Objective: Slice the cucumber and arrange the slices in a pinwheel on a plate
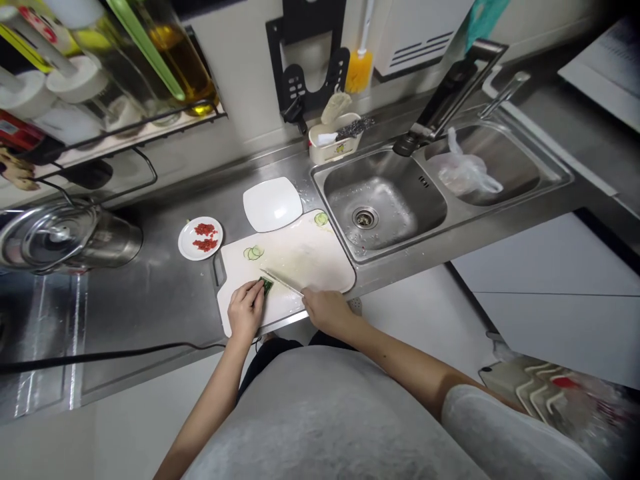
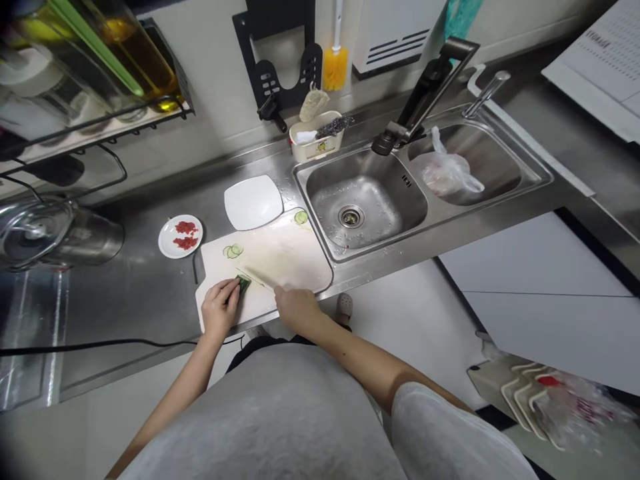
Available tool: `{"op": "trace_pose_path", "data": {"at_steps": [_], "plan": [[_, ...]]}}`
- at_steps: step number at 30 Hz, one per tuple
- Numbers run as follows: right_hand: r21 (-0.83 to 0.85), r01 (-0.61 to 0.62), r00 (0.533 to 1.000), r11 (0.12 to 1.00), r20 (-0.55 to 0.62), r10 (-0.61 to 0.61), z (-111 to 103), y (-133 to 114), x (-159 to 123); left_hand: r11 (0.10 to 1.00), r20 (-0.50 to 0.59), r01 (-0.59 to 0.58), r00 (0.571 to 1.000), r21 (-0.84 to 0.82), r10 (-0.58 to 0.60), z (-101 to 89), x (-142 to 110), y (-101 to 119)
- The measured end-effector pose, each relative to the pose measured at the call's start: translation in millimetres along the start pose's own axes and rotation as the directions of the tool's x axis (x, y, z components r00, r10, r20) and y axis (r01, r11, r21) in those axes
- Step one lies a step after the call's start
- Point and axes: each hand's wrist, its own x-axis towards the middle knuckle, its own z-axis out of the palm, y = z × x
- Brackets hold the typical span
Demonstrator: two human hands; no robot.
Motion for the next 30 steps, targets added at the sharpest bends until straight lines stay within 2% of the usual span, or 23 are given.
{"op": "trace_pose_path", "data": {"at_steps": [30], "plan": [[-0.025,0.046,0.997,0.999,0.063,-0.044,9,-21,10,0.999,0.019,-0.018,1.000,-0.038,0.019,2.1,1,-10]]}}
